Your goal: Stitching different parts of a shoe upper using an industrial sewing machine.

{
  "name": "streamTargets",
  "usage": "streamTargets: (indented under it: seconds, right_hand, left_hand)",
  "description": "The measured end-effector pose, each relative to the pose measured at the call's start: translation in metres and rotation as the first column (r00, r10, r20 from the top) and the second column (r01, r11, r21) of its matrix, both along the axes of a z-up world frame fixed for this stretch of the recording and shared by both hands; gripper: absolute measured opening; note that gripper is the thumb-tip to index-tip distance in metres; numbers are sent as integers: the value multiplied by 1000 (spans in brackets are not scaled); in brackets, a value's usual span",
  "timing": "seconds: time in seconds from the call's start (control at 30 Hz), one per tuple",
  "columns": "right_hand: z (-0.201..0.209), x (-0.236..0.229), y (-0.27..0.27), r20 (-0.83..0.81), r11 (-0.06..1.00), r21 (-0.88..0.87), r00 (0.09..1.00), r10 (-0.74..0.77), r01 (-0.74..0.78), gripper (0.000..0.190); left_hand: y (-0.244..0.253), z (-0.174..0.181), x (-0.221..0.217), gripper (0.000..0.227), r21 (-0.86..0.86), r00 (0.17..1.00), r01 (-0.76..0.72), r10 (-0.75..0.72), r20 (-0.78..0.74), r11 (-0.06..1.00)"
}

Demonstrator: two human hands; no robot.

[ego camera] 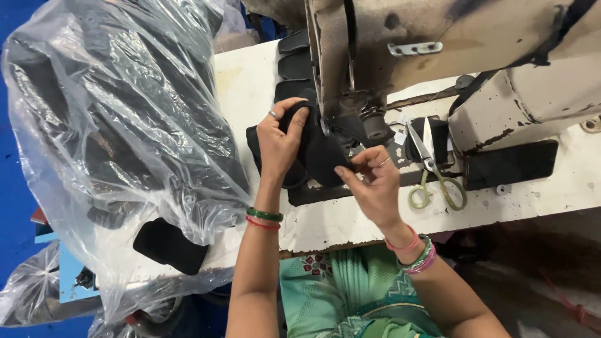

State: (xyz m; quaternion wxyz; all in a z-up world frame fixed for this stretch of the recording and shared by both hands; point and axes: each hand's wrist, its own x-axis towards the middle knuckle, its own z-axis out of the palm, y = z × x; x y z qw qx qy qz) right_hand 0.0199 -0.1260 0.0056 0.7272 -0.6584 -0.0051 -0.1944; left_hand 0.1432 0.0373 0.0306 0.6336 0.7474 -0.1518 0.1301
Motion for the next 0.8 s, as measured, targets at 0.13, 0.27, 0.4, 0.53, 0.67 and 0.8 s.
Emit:
streamTargets:
  seconds: [0.13,0.27,0.4,0.53,0.67,0.8]
  right_hand:
    - [-7,-1,9,51,1000,-5,999,-10,11,29]
    - [-7,2,13,72,997,-49,996,-51,55,30]
    - [-6,-3,10,69,993,-120,998,-6,14,32]
    - [48,-19,-50,52,974,-208,993,101,-89,28]
    - [42,-37,-185,272,804,-365,880,-389,469,29]
    - [-42,-15,-341,248,508,-530,697,-673,679,27]
  left_hand:
    - [-14,-21,-10,36,-360,998,12,-31,-48,933]
    - [-39,-12,-77,48,-835,968,-139,-105,-228,533]
    - [-36,-51,-99,37,-724,953,-85,-156,-258,684]
    - [-21,-19,-86,46,-766,893,12,-352,-281,643]
    - [-17,-22,-83,48,-709,891,12,-329,-312,705]
    - [-16,-23,-74,49,-724,887,17,-344,-307,690]
